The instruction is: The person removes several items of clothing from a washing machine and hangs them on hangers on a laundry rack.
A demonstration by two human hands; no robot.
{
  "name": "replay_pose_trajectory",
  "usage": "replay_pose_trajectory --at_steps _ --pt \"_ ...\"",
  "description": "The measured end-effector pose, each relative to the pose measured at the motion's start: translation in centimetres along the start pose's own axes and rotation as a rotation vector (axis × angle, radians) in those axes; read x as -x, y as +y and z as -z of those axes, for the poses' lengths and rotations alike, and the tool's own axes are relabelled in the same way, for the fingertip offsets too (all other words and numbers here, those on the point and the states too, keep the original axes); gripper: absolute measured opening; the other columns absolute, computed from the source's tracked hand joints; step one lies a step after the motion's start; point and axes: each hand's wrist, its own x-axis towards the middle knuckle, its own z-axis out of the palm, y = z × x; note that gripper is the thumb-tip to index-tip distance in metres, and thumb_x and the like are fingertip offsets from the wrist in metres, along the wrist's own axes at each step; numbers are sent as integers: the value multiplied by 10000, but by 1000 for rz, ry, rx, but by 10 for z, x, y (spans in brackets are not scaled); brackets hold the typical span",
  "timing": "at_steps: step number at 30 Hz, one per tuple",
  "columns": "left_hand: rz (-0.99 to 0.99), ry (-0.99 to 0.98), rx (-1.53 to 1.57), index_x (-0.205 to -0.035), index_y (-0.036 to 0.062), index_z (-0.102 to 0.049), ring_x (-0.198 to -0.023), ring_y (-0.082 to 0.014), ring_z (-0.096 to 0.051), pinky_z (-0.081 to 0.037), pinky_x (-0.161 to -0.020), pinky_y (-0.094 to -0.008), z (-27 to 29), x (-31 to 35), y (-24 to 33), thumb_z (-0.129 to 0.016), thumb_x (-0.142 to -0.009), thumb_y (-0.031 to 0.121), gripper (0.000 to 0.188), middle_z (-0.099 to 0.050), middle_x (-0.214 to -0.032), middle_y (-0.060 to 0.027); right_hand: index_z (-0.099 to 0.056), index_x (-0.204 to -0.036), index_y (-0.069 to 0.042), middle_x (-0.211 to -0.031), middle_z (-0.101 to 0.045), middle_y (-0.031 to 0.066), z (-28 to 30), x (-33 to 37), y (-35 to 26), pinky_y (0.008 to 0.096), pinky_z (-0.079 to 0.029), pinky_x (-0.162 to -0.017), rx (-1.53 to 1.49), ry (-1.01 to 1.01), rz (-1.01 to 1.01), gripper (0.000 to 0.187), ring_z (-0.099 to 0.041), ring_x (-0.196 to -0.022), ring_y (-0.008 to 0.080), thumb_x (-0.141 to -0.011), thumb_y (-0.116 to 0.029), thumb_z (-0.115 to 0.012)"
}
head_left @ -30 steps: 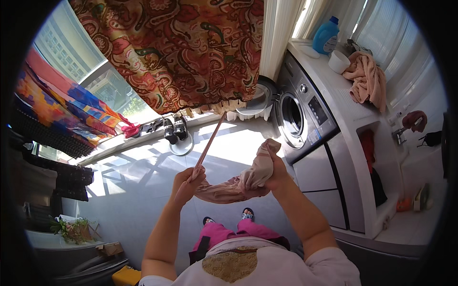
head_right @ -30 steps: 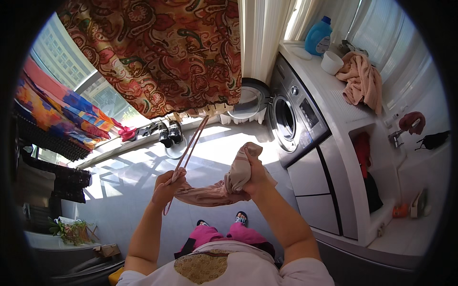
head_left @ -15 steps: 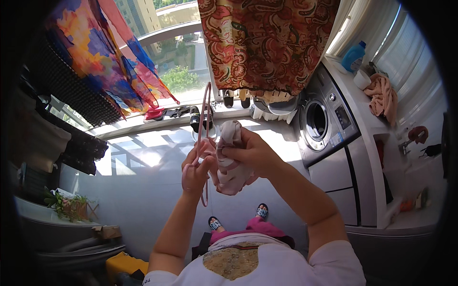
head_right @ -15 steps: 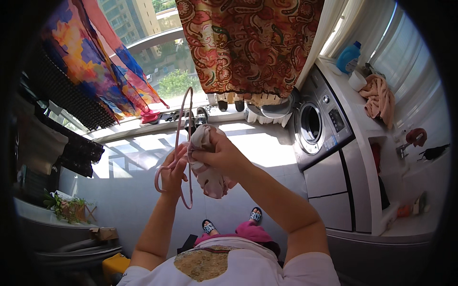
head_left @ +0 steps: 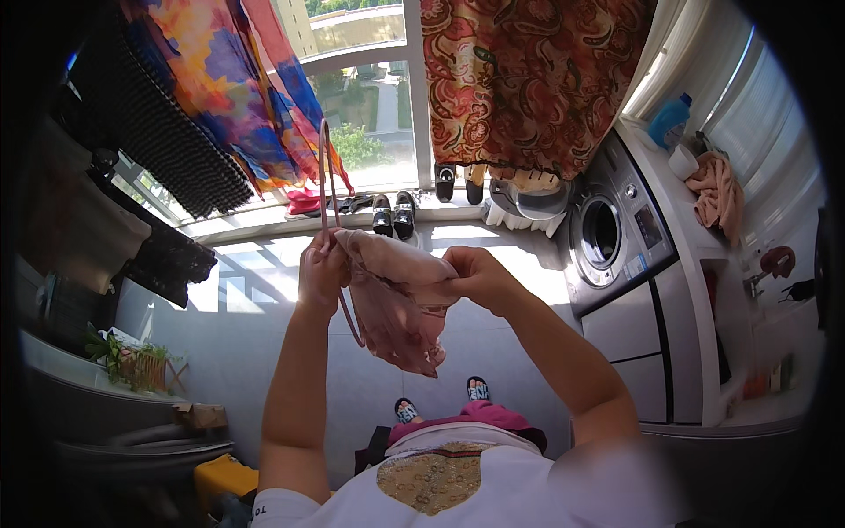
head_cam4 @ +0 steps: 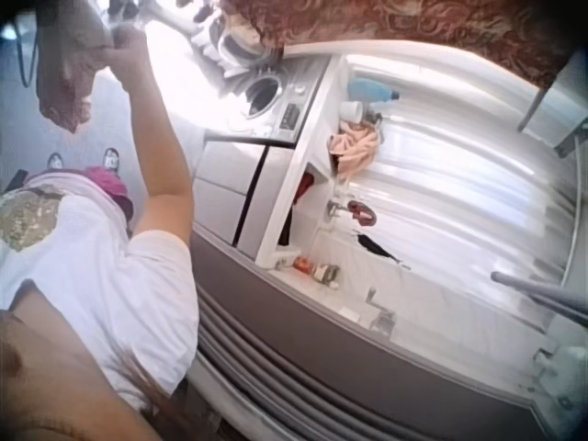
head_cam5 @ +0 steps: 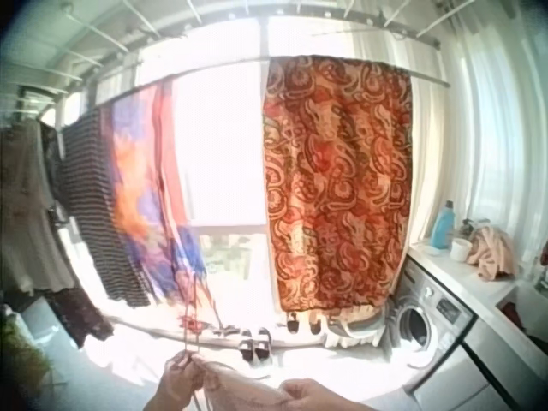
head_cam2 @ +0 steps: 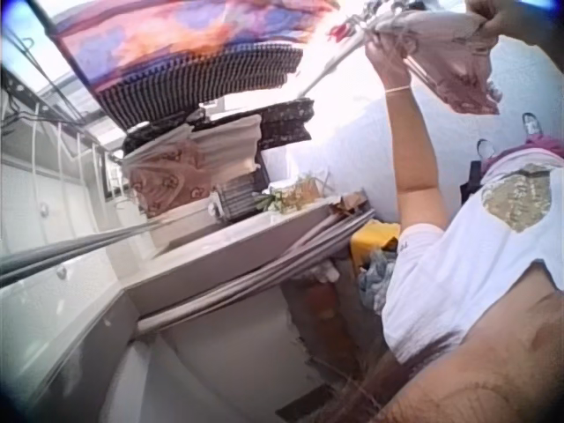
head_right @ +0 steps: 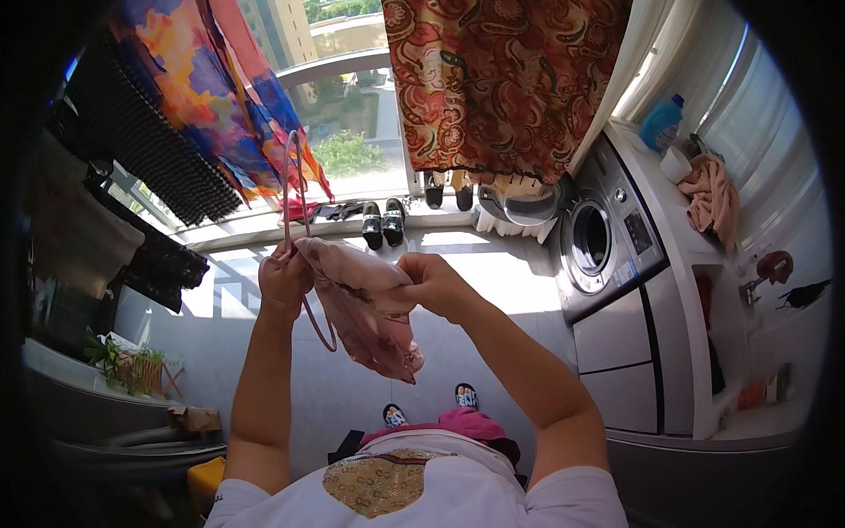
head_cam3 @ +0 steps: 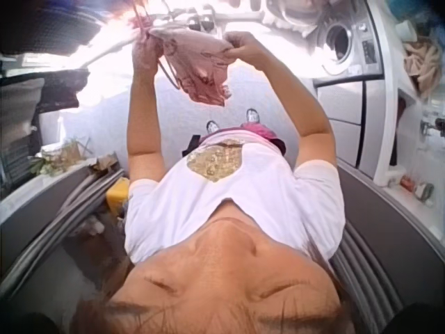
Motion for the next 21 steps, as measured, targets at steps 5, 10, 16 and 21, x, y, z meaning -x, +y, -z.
replay_pose_trajectory --at_steps 5,10,16,21 --pt "-64 54 255 -979 87 -521 -554 -54 -509 -392 -437 -192 -1 3 2 -491 -901 124 92 -554 -735 7 -572 -924 -32 -809 -588 10 -25 16 29 241 -451 -667 21 -260 -48 180 -549 -731 85 -782 -46 -682" --pt "-102 -123 365 -990 66 -514 -638 -70 -512 -424 -523 -196 11 4 4 -436 -926 95 105 -534 -762 -8 -502 -1127 -23 -987 -562 68 -86 23 54 256 -443 -800 146 -415 175 338 -548 -891 138 -818 -59 -633" --pt "-193 -129 396 -986 67 -511 -615 -97 -477 -441 -552 -225 24 1 29 -398 -944 157 151 -472 -731 -21 -499 -1209 -5 -1136 -557 117 -85 13 65 286 -482 -838 -48 -346 257 387 -568 -995 169 -853 -110 -609" --pt "-190 -310 567 -954 65 -491 -503 -76 -406 -387 -446 -224 32 5 40 -408 -947 206 163 -411 -640 3 -578 -1065 9 -920 -625 73 -62 -21 49 256 -486 -752 -290 310 106 278 -595 -835 126 -859 -174 -617"
